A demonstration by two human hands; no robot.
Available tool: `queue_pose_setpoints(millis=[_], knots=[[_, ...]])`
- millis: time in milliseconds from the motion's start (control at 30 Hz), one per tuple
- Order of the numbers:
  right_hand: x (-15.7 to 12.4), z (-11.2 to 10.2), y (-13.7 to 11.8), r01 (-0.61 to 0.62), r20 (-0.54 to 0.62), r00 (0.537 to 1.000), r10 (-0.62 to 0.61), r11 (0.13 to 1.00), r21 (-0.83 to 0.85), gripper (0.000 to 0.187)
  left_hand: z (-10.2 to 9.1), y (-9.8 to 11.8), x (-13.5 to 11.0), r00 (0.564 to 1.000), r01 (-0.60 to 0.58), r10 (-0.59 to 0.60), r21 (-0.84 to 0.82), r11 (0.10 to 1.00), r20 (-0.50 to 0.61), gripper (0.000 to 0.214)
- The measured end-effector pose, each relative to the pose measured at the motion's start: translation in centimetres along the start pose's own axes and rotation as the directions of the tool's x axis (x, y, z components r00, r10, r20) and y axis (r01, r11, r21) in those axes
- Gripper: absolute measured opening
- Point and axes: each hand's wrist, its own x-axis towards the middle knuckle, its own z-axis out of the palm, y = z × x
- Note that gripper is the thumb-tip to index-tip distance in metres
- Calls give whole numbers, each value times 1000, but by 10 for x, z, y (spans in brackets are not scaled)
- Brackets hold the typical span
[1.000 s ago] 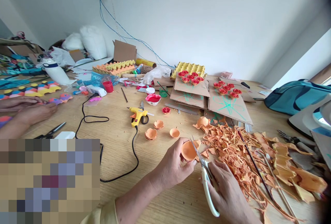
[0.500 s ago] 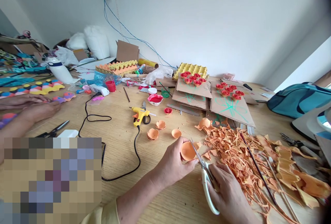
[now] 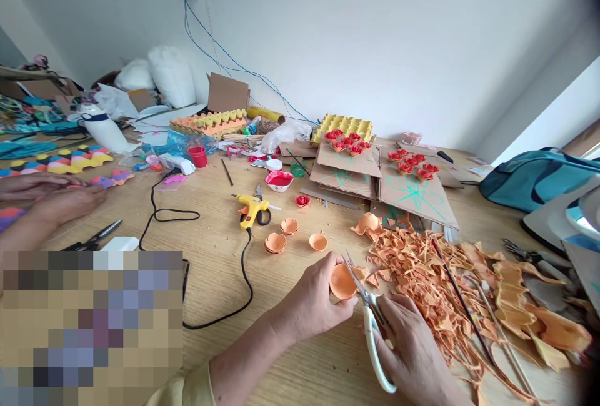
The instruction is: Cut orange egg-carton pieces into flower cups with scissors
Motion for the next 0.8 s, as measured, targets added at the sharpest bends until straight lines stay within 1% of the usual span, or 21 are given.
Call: queue_pose_setpoints(millis=[100, 267, 367, 400, 467, 533, 700, 800], knots=[[1, -2, -2, 23, -23, 999, -24, 1000, -13, 32, -3, 2, 0, 1000, -9, 9, -47, 999, -4, 35], [3, -6, -4, 58, -80, 995, -61, 998, -32, 33, -5, 7, 2, 999, 52, -54, -184, 982, -3, 33], [3, -7, -3, 52, -89, 995, -55, 998, -35, 33, -6, 9, 3, 996, 84, -76, -315, 945, 40, 30], [2, -7, -2, 44, -83, 995, -47, 998, -35, 33, -6, 9, 3, 996, 87, -72, -330, 940, 57, 29], [2, -6, -1, 28, -66, 997, -31, 999, -34, 32, -5, 9, 3, 995, 92, -71, -320, 943, 76, 28], [2, -3, 0, 10, -47, 999, -12, 999, -35, 31, -4, 7, 2, 994, 80, -59, -272, 959, 87, 28], [2, -1, 2, -25, 11, 1000, 25, 999, -32, 21, -1, 2, 0, 993, -20, 35, -130, 991, 117, 32], [2, -2, 2, -24, 19, 1000, 25, 1000, -17, 21, 0, 1, -1, 993, -34, 44, -92, 995, 110, 33]])
